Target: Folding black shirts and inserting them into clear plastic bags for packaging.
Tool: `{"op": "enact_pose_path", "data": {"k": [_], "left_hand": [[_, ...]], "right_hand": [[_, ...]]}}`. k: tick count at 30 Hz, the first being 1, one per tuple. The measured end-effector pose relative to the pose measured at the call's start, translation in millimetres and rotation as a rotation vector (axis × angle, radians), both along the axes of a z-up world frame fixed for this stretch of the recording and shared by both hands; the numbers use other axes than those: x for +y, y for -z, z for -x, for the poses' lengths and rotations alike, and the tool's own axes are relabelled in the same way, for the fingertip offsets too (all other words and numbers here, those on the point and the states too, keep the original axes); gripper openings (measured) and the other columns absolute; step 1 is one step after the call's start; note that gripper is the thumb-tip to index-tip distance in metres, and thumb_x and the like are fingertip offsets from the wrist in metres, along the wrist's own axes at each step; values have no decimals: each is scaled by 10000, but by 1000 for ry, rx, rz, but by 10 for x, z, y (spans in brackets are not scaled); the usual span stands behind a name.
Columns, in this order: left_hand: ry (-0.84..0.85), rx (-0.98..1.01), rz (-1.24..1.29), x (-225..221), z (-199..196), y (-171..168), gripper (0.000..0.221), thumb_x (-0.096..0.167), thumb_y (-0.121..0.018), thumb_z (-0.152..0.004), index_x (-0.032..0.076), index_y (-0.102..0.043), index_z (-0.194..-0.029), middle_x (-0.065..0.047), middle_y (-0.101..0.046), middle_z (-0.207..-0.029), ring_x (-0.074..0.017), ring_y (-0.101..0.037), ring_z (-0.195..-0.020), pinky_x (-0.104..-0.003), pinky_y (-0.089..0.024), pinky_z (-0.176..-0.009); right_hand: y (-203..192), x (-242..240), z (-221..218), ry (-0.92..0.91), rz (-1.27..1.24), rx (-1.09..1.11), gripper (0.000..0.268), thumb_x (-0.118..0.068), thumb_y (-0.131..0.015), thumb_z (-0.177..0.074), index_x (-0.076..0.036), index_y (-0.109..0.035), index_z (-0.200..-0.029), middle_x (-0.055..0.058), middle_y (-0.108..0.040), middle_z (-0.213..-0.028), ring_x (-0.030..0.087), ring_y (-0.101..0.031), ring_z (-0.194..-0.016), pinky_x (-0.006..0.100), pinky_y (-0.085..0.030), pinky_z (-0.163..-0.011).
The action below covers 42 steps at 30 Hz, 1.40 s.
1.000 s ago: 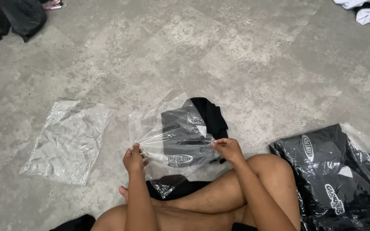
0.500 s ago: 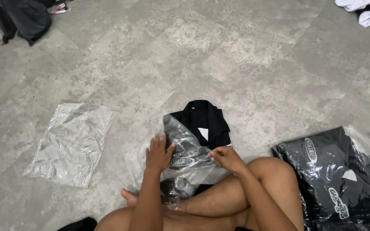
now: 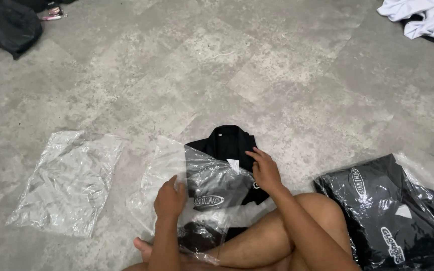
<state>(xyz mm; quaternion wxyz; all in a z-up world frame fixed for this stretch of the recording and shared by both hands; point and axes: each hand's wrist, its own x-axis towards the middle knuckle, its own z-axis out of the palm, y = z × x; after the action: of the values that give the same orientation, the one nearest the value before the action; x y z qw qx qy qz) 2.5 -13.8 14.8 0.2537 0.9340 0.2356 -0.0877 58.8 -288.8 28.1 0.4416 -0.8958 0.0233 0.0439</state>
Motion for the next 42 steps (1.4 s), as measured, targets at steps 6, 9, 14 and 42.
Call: {"op": "enact_pose_path", "data": {"k": [6, 9, 14, 42], "left_hand": [[48, 214, -61, 314, -132, 315, 704, 581, -321, -882, 137, -278, -1426, -120, -221, -1496, -310, -193, -1384, -527, -305, -1040], [-182, 115, 19, 306, -231, 320, 674, 498, -314, -913, 99, -215, -1447, -167, -170, -1502, -318, -150, -1391, -526, -214, -1080], [-183, 18, -60, 131, -273, 224, 506, 379, -410, -907, 113, -460, -1334, -133, -374, -1423, -285, -302, -1344, -507, -239, -1070], [268, -438, 252, -899, -282, -187, 298, 224, -589, -785, 71, -624, -1038, -55, -595, -1045, -220, -569, -957, -315, -461, -808]], "right_hand": [[-183, 158, -232, -631, 455, 205, 477, -481, -289, -940, -253, -484, -1310, 84, -353, -1437, 287, -243, -1364, 463, -290, -1063], [-130, 181, -276, -688, 694, 264, 506, -525, -244, -932, -335, -330, -1393, 35, -226, -1499, 258, -160, -1390, 498, -312, -1038], [259, 260, -298, -360, 931, 332, 559, -524, -167, -950, -297, -155, -1460, 184, -304, -1437, 343, -285, -1337, 524, -504, -783], [48, -709, -934, -148, -82, 588, 587, 22, -678, -549, -41, -621, -1130, 83, -693, -973, 199, -613, -894, 267, -460, -860]]}}
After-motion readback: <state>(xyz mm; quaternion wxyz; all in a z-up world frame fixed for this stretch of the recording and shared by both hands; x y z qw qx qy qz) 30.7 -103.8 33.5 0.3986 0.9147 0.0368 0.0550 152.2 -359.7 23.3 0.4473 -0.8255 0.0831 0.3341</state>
